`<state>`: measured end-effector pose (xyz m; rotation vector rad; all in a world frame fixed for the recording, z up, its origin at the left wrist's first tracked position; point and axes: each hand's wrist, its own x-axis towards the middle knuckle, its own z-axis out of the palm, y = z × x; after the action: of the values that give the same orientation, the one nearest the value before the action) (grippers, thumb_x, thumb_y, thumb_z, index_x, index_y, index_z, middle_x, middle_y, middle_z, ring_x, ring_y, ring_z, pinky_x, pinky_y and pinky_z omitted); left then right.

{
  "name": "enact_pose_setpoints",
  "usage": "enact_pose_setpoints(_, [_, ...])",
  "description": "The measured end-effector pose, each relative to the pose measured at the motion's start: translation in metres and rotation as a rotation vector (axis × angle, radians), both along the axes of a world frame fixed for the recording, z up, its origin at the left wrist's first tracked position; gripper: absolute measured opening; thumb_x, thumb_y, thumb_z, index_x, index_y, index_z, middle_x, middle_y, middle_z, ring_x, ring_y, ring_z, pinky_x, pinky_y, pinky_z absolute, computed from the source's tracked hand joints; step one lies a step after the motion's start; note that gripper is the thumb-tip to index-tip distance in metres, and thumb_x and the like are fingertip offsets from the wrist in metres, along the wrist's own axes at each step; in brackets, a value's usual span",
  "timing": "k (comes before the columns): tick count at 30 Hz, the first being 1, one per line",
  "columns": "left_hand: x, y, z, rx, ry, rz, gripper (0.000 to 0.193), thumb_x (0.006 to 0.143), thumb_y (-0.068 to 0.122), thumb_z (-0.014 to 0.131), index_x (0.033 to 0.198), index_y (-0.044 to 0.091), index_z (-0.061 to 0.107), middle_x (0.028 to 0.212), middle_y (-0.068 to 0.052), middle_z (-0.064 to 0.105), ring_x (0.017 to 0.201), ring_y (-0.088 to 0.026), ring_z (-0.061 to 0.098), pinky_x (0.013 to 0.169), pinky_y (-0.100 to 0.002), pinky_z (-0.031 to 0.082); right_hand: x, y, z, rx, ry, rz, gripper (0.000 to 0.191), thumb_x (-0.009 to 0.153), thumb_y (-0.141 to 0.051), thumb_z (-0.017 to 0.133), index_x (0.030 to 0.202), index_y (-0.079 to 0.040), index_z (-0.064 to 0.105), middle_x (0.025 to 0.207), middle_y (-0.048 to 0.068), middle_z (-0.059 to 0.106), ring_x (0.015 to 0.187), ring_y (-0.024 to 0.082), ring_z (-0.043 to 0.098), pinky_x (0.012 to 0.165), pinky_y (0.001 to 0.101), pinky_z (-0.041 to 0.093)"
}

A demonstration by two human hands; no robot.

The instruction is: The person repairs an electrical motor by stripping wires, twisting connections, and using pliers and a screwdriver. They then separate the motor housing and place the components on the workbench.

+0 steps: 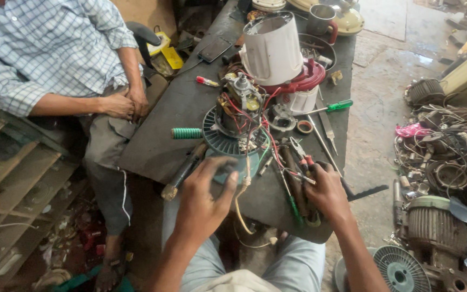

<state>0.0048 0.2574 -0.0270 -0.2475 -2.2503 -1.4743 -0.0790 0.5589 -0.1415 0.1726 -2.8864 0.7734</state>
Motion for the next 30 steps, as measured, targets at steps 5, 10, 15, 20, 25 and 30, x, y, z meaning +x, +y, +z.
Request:
enact_pose_setpoints(5, [-0.007,0.005,-0.015,0.005,0.000,0.023,0.032,0.096,0.019,0.067,0.124,0.002,0.067,0.114,-0.017,0.075,0.105,-0.027,0.074,0.092,-0.039,0.057,0.019,-0.020,0.017,0.040,0.175,0.000,0.043,0.081,-0.008,0.072,0.122,0.002,0.066,0.129,0.029,0.059,0.115,0.047,0.061,0.094,0.0477,0.052])
enact_pose_setpoints(10, [-0.017,0.009,-0.015,0.137,-0.058,-0.042,0.034,0.093,0.017,0.069,0.123,0.003,0.066,0.109,-0.013,0.078,0.100,-0.023,0.078,0.090,-0.035,0.060,0.056,-0.055,0.051,-0.161,0.368,-0.084,0.037,0.086,0.003,0.069,0.122,0.003,0.065,0.126,0.028,0.061,0.108,0.039,0.067,0.086,0.0408,0.061])
enact_pose_setpoints(15, [-0.026,0.011,-0.013,0.172,-0.188,0.004,0.026,0.088,0.020,0.077,0.109,0.005,0.072,0.094,-0.009,0.081,0.086,-0.017,0.080,0.080,-0.031,0.061,0.128,-0.116,0.086,-0.332,0.680,0.174,0.022,0.085,0.000,0.066,0.106,-0.005,0.064,0.105,0.013,0.070,0.096,0.030,0.072,0.086,0.0395,0.057])
enact_pose_setpoints(20, [-0.024,0.002,-0.015,0.314,-0.192,-0.078,0.019,0.089,0.017,0.076,0.104,0.005,0.075,0.091,-0.007,0.081,0.084,-0.013,0.076,0.077,-0.029,0.059,0.118,-0.164,0.114,-0.342,0.550,0.155,0.035,0.091,0.005,0.064,0.125,0.003,0.063,0.117,0.021,0.071,0.105,0.035,0.073,0.090,0.0406,0.056])
enact_pose_setpoints(25, [-0.021,-0.009,-0.021,0.519,-0.246,-0.157,0.024,0.088,0.016,0.078,0.108,0.004,0.073,0.100,-0.006,0.080,0.091,-0.011,0.076,0.084,-0.028,0.059,0.083,-0.179,0.125,-0.541,0.404,0.082,0.021,0.096,-0.004,0.072,0.115,0.002,0.062,0.101,0.014,0.076,0.090,0.020,0.077,0.081,0.0320,0.059])
enact_pose_setpoints(30, [-0.017,-0.014,-0.025,0.427,-0.125,-0.078,0.034,0.087,0.020,0.082,0.114,0.005,0.068,0.105,-0.007,0.080,0.096,-0.014,0.077,0.086,-0.029,0.058,0.063,-0.183,0.122,-0.871,0.079,0.014,0.030,0.091,-0.010,0.076,0.106,0.001,0.054,0.088,0.009,0.074,0.074,0.012,0.069,0.065,0.0279,0.055])
